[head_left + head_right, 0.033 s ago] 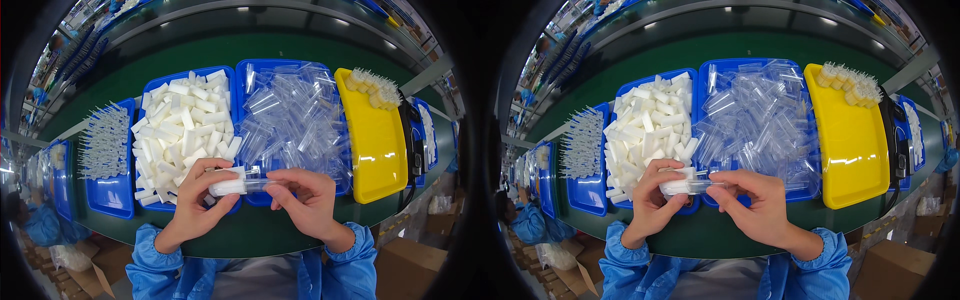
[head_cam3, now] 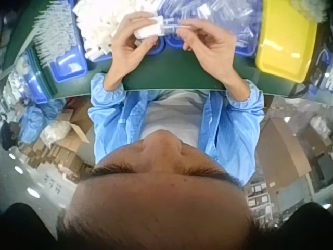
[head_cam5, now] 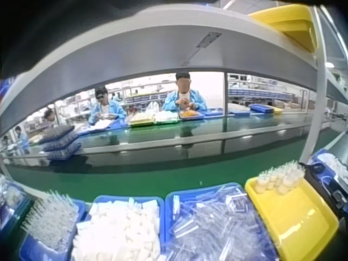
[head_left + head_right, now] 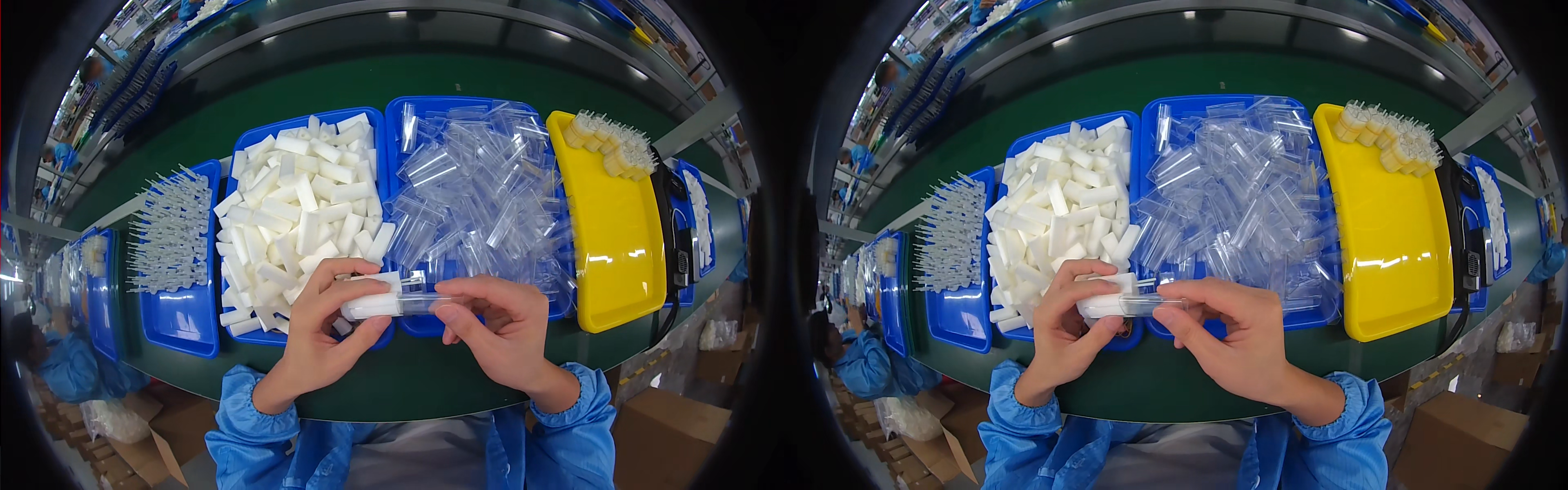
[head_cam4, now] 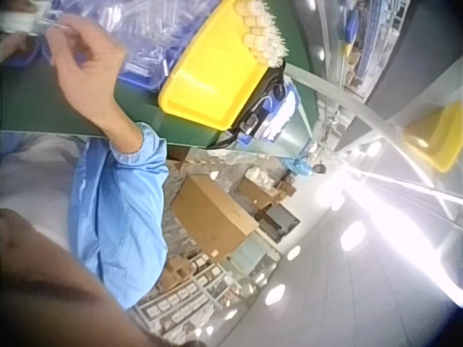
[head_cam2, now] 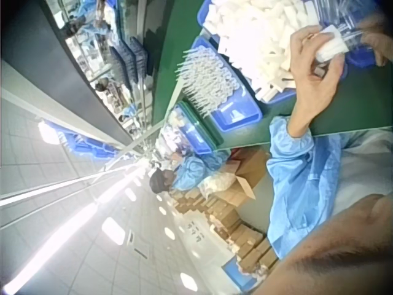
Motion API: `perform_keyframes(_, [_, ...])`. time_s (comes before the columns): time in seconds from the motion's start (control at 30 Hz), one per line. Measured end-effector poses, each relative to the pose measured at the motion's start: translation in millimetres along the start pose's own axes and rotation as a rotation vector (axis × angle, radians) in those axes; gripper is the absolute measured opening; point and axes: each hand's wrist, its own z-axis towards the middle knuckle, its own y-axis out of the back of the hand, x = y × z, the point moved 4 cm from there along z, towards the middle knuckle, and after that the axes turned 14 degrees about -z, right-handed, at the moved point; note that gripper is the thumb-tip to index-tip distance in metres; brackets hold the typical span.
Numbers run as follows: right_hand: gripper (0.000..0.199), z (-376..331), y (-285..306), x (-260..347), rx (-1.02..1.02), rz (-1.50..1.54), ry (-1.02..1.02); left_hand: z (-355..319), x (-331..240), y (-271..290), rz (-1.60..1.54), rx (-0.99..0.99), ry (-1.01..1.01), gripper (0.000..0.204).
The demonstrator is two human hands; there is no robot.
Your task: The person assembles components by attaching foam cylinders onto a multi-pronged holder, sliding clear plastic tubes over the cylinders, securing the bundle with a rubber band, and placing it onto a tray.
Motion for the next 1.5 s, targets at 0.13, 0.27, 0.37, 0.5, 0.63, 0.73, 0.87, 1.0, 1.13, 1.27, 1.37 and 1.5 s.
perform_keyframes(0.13, [0.021,-1.5,1.0,1.4,-0.012,-0.061,0.06,0.7,-3.4,1.1,0.105,-0.001,-0.02,0.03])
perform_keyframes(0.27, [0.021,-0.7,0.7,-0.2,-0.032,-0.143,0.042,1.1,-3.4,2.4,0.19,0.022,-0.071,0.029])
perform_keyframes(0.37, [0.021,-0.7,-0.6,0.5,-0.013,-0.178,0.058,0.8,-4.1,1.9,0.19,0.033,-0.057,0.028])
perform_keyframes(0.5, [0.02,-3.3,-5.1,-0.7,-0.072,-0.158,0.062,1.1,-3.3,1.8,0.209,-0.021,-0.1,0.027])
perform_keyframes(0.63, [0.021,-6.3,-5.0,-3.7,-0.104,-0.139,0.06,-0.1,-4.0,-0.7,0.164,-0.025,-0.072,0.026])
perform_keyframes(0.73, [0.021,-5.4,-6.9,-8.0,-0.066,-0.034,-0.038,-0.9,-5.2,-0.5,0.183,-0.018,-0.11,0.026])
perform_keyframes(0.87, [0.019,-1.7,-7.3,-13.3,-0.021,0.113,-0.131,-0.7,-2.7,-0.6,0.17,-0.007,-0.064,0.027])
perform_keyframes(1.0, [0.02,-2.6,-9.2,-15.3,0.027,0.169,-0.192,-0.5,-2.3,0.1,0.16,-0.003,-0.043,0.028])
perform_keyframes(1.13, [0.028,6.5,-3.2,3.5,0.051,-0.194,0.024,1.8,-4.1,5.8,0.154,-0.025,-0.03,0.028])
perform_keyframes(1.27, [0.033,8.5,3.6,8.9,0.102,-0.423,0.223,4.5,-9.4,8.3,-0.01,0.074,-0.011,0.035])
perform_keyframes(1.37, [0.035,9.6,9.5,11.1,0.027,-0.447,0.297,7.0,-9.4,13.7,-0.41,0.026,0.174,0.042])
perform_keyframes(1.5, [0.035,9.3,13.1,10.3,0.012,-0.397,0.28,6.2,-3.1,15.5,-0.494,0.096,0.25,0.047])
